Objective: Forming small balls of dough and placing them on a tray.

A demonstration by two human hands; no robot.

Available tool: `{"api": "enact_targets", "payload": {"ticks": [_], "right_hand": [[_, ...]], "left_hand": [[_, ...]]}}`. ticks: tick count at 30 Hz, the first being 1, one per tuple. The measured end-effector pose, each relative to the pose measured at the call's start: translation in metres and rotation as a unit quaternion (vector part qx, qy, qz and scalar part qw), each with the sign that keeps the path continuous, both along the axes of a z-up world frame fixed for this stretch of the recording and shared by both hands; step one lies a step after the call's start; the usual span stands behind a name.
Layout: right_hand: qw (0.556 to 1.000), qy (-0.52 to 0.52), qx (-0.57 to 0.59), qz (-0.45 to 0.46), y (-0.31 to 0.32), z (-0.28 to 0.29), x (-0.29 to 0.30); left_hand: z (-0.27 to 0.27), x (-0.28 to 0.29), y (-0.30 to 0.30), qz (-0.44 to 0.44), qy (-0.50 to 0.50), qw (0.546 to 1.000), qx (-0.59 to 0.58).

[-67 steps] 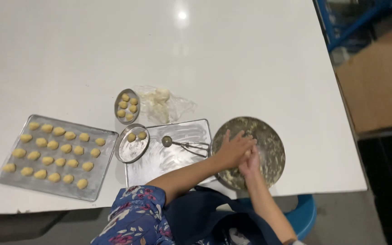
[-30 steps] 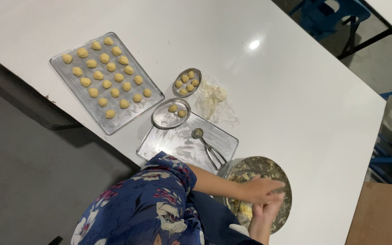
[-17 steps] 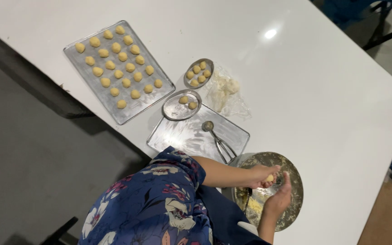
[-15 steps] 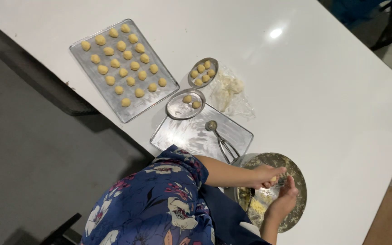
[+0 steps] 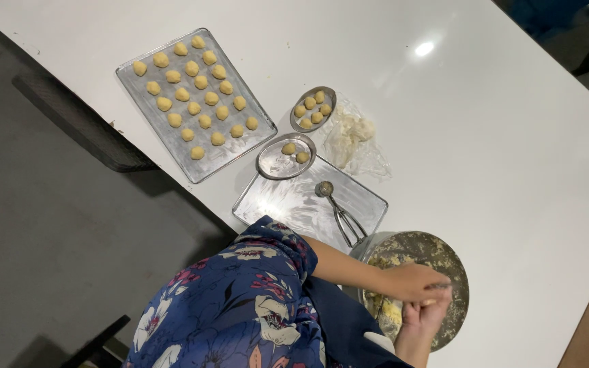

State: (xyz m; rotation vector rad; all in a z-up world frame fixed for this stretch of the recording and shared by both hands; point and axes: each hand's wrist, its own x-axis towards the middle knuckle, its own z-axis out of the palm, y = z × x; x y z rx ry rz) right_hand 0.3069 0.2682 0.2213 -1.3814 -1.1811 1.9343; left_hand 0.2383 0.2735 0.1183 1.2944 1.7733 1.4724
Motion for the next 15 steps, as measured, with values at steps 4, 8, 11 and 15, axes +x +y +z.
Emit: {"api": "enact_targets", "payload": {"ticks": [4, 8, 11, 15], "right_hand": [[0.994, -0.007, 0.093, 0.054, 0.024, -0.012, 0.007], [0.885, -0.080, 0.406, 0.214, 0.027, -0.028, 0.015], [0.814, -0.136, 0.484, 0.289, 0.012, -0.012, 0.011], [0.855, -0.160, 0.436, 0.229, 0.012, -0.006, 0.011]], "left_hand": [[-0.010, -0.009, 0.007, -0.016, -0.255, 0.962, -0.097], [-0.007, -0.012, -0.001, -0.008, -0.720, 0.693, -0.035], [-0.014, -0.014, 0.006, 0.073, -0.760, 0.645, -0.027], [-0.024, -0.018, 0.011, 0.040, -0.684, 0.728, 0.011]]}}
